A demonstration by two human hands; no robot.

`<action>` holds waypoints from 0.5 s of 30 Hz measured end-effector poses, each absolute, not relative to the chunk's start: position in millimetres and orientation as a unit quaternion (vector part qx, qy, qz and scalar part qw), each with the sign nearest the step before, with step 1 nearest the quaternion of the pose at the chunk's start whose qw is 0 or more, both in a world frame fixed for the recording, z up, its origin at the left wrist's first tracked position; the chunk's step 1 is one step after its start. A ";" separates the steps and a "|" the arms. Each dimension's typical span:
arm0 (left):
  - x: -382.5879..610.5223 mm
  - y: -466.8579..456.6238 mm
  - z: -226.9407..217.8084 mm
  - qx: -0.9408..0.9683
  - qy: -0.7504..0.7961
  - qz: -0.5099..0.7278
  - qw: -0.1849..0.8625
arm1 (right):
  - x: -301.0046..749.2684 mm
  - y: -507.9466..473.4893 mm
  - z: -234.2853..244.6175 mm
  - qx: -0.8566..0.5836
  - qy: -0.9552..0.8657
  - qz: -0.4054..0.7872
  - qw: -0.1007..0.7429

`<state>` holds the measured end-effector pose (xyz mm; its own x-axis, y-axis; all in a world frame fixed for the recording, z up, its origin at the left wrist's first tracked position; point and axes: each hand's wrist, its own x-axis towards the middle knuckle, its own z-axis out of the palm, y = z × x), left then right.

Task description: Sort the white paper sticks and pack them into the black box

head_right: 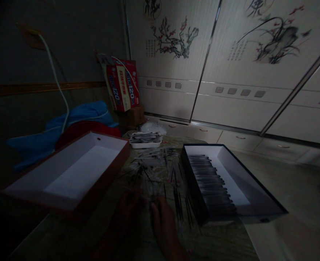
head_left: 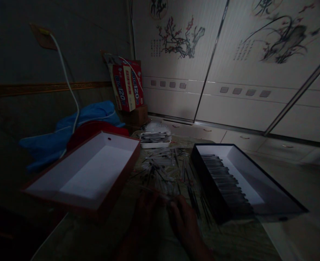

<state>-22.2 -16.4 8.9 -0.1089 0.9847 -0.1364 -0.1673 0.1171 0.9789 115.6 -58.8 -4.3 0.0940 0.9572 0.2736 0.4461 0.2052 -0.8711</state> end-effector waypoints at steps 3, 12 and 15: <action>-22.3 -16.4 6.7 0.416 0.508 0.523 0.543 | 116.5 -58.7 -10.2 -0.574 -0.610 0.262 0.479; -19.0 -18.6 15.2 0.380 0.511 0.525 0.564 | 117.3 -62.9 -8.4 -0.578 -0.612 0.275 0.464; -18.3 -18.8 17.8 0.390 0.496 0.525 0.571 | 116.9 -62.3 -6.4 -0.574 -0.612 0.301 0.453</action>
<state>-18.3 -18.8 17.8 -0.0435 0.9865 -0.1578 -0.2132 0.1452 0.9662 116.9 -62.3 -6.4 0.0698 0.9754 0.2091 0.4299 0.1597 -0.8887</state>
